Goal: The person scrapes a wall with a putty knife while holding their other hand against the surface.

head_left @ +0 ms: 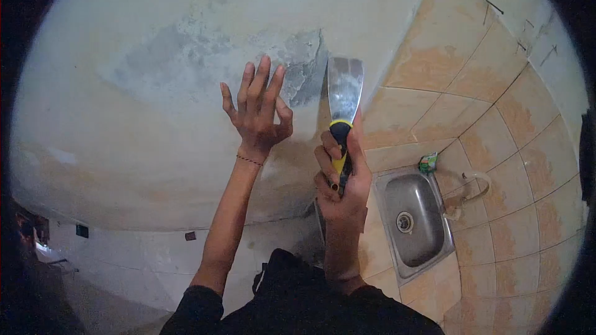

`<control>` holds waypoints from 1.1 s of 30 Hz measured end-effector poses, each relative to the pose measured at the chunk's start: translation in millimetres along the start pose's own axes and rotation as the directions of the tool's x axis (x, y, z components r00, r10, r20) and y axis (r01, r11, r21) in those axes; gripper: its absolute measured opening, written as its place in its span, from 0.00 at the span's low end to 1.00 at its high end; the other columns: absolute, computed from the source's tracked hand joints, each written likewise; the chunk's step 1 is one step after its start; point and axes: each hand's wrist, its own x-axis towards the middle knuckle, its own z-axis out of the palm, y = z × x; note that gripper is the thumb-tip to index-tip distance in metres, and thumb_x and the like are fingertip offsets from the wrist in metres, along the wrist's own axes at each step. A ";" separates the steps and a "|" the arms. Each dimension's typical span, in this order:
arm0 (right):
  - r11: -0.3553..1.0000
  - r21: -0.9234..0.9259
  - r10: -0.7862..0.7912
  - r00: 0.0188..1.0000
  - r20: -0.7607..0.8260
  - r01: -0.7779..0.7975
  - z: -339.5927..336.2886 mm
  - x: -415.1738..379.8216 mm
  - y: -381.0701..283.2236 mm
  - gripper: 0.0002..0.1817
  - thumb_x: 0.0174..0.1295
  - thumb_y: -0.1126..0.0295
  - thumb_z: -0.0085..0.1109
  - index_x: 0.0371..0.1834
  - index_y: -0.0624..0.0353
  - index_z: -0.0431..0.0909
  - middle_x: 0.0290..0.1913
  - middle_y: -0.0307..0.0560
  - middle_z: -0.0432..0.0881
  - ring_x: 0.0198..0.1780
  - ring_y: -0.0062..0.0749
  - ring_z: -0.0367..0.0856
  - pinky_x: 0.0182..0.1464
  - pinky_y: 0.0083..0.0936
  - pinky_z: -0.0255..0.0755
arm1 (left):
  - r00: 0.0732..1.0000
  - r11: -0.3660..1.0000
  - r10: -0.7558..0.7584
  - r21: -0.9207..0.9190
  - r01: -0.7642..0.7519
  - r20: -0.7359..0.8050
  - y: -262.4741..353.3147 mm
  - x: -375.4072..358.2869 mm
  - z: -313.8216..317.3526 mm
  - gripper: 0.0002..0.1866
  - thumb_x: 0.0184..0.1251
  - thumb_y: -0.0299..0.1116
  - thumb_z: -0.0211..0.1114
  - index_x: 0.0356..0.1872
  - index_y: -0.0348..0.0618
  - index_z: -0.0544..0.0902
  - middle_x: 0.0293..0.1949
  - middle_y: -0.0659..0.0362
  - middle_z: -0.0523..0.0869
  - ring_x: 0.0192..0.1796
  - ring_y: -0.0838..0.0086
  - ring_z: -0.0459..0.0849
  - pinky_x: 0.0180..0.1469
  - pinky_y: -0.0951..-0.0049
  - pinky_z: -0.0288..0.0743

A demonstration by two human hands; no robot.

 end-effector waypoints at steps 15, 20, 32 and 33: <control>0.985 0.164 0.062 0.998 0.011 -0.062 -13.2 2.1 -0.3 0.33 0.80 0.57 0.44 0.83 0.36 0.43 0.32 0.38 0.64 0.19 0.15 0.60 0.09 0.09 0.54 | 1.000 1.000 -0.001 0.014 0.001 -0.007 1.3 -0.5 -0.4 0.30 0.58 0.32 0.53 0.65 0.56 0.80 0.69 0.62 0.77 0.74 0.68 0.69 0.82 0.51 0.34; 0.998 0.056 0.026 0.999 0.041 -0.029 -5.7 3.1 -3.0 0.33 0.79 0.55 0.45 0.83 0.33 0.45 0.31 0.36 0.64 0.19 0.14 0.60 0.08 0.08 0.54 | 1.000 1.000 0.006 0.015 -0.005 -0.025 0.7 0.6 2.1 0.29 0.58 0.32 0.53 0.65 0.55 0.80 0.69 0.63 0.78 0.74 0.69 0.69 0.82 0.52 0.34; 1.000 0.010 0.018 1.000 0.020 -0.018 -3.1 0.6 -4.0 0.34 0.78 0.54 0.48 0.83 0.35 0.45 0.32 0.37 0.65 0.19 0.14 0.60 0.09 0.09 0.54 | 0.999 1.000 0.016 0.005 -0.016 -0.037 1.3 1.7 1.8 0.30 0.59 0.31 0.53 0.66 0.54 0.79 0.69 0.61 0.77 0.74 0.68 0.69 0.82 0.51 0.34; 1.000 0.017 0.016 0.999 0.037 -0.016 -7.3 1.1 -2.3 0.35 0.78 0.54 0.48 0.83 0.35 0.45 0.32 0.37 0.65 0.19 0.14 0.61 0.09 0.09 0.54 | 0.999 1.000 0.019 0.007 -0.019 -0.040 0.2 2.9 3.1 0.30 0.59 0.31 0.53 0.66 0.54 0.79 0.69 0.61 0.77 0.74 0.68 0.69 0.82 0.51 0.34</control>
